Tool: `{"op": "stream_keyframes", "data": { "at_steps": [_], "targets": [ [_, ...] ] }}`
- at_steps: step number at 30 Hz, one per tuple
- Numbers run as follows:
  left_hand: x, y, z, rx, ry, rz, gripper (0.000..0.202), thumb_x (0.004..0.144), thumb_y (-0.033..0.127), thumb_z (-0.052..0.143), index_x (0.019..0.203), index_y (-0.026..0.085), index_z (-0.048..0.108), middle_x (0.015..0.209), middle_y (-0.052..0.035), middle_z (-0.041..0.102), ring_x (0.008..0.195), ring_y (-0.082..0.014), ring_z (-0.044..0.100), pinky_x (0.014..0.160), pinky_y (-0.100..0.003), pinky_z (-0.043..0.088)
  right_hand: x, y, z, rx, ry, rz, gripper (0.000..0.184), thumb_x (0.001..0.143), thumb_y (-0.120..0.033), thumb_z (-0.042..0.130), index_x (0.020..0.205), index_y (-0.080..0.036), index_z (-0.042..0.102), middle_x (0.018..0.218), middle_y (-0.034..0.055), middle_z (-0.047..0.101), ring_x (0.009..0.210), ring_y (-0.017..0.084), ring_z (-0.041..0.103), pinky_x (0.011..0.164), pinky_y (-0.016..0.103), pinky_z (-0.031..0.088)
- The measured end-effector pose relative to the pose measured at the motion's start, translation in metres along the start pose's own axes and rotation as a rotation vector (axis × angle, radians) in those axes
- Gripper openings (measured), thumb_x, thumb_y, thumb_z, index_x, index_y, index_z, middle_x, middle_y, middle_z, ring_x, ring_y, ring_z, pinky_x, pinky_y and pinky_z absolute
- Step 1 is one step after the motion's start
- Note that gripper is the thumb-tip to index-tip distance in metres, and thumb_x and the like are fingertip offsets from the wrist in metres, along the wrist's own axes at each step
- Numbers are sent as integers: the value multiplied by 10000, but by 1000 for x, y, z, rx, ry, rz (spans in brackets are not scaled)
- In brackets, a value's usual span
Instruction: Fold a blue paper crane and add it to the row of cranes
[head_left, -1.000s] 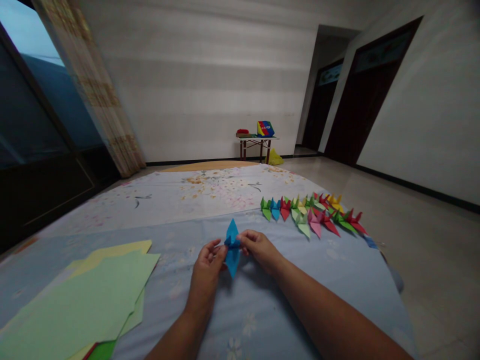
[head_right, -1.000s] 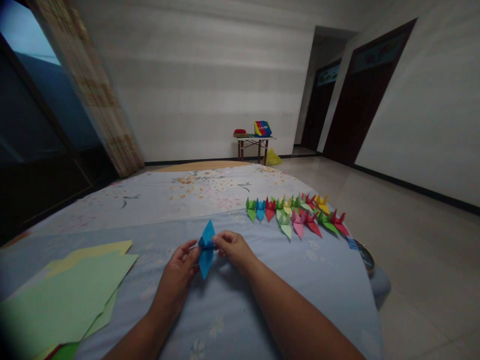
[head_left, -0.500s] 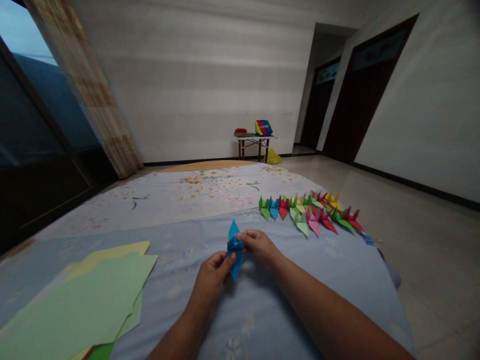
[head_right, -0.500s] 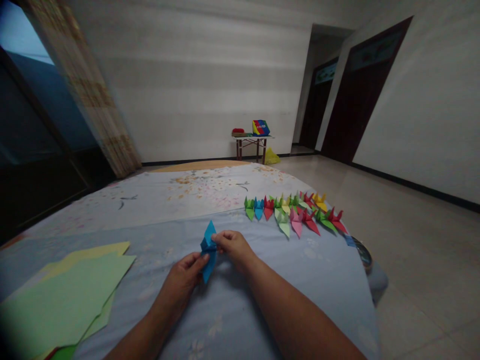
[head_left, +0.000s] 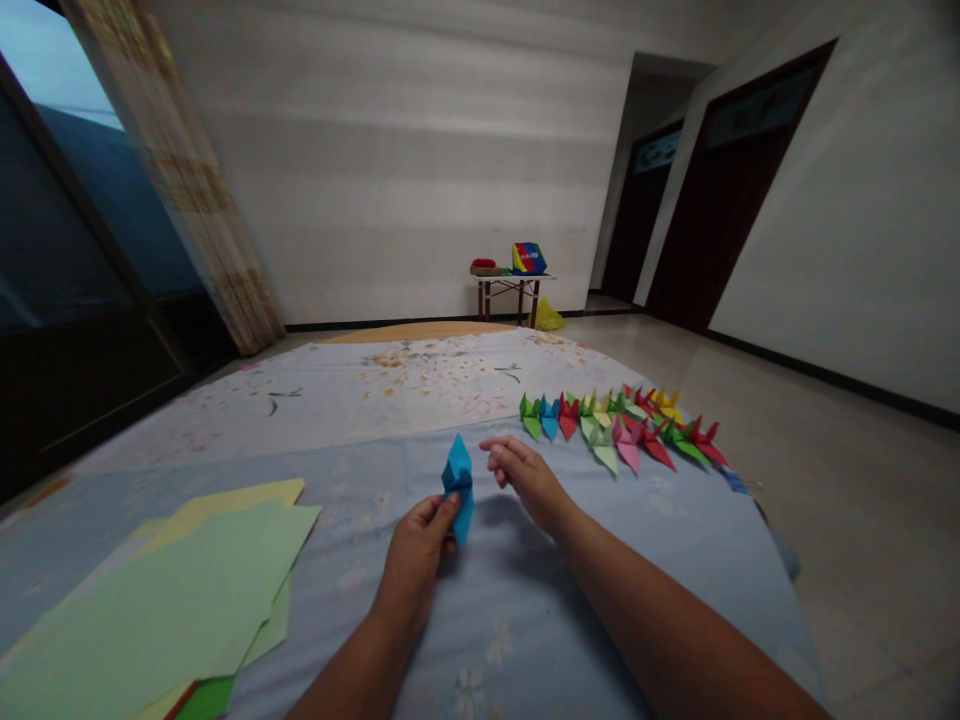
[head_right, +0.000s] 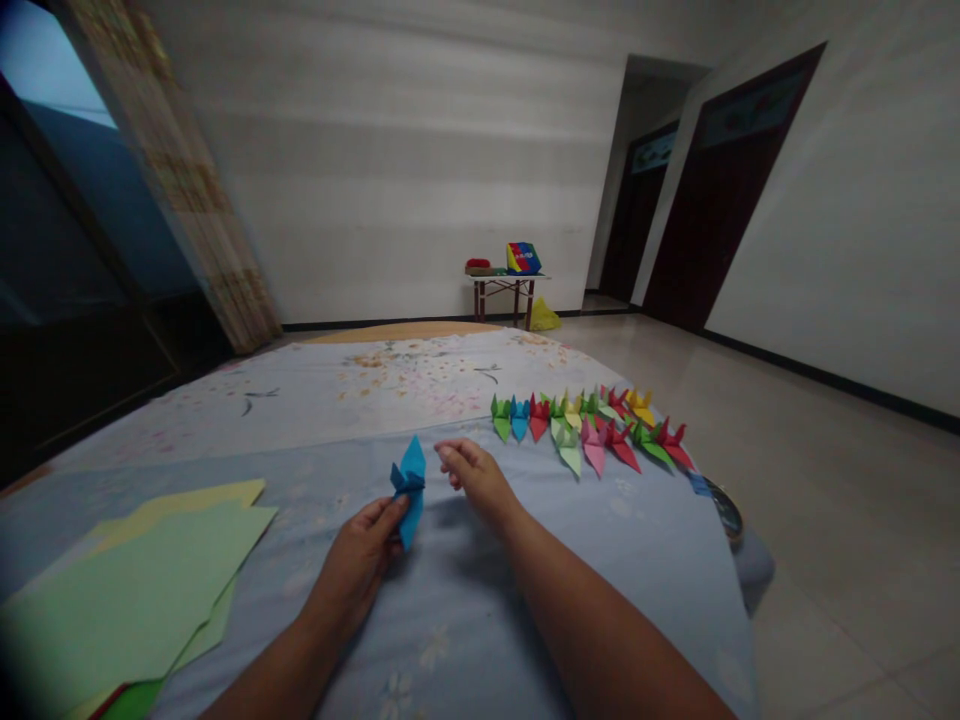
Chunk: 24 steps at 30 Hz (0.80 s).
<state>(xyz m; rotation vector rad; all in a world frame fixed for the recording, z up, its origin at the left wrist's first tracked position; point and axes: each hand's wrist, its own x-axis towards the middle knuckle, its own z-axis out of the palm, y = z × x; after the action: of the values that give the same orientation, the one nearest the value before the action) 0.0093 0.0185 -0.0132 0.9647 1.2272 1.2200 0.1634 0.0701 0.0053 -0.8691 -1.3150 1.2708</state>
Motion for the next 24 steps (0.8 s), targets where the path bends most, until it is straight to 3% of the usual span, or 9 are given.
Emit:
{"op": "stream_keyframes", "data": {
  "at_steps": [5,9,11,15,24],
  "targets": [
    [-1,2,2,-23,-25,4,413,608,546,686,710,154,603,499,76,443,414,-58,361,407,-182,254,-8,-16,4,-282,-132,-165,391,653,-355,715,995,-194,617,710,-32,517,578,81,422,546,215,359],
    [-1,1,1,-20,-56,18,424,636,566,656,706,151,603,498,69,444,415,-60,371,404,-180,259,-3,-10,6,-468,-43,-184,154,690,-305,664,754,-166,660,669,-14,568,591,93,478,578,221,391],
    [0,-2,0,-8,-59,24,442,670,584,615,775,154,616,536,51,495,411,-61,377,395,-180,246,4,-7,1,-422,3,-151,163,699,-312,645,752,-159,657,673,-8,601,606,103,519,588,221,409],
    [3,-6,-1,88,-56,47,488,704,595,569,897,150,624,614,9,573,437,-74,407,413,-190,269,16,-10,-27,-487,77,-112,175,698,-314,632,754,-151,666,662,-7,631,598,111,545,566,212,412],
    [-4,4,6,188,-72,82,536,670,623,551,855,129,644,634,-23,605,468,-103,438,460,-229,338,4,-10,-105,-694,233,-96,132,680,-271,627,718,-160,688,647,-8,627,619,121,538,583,218,392]
  ]
}}
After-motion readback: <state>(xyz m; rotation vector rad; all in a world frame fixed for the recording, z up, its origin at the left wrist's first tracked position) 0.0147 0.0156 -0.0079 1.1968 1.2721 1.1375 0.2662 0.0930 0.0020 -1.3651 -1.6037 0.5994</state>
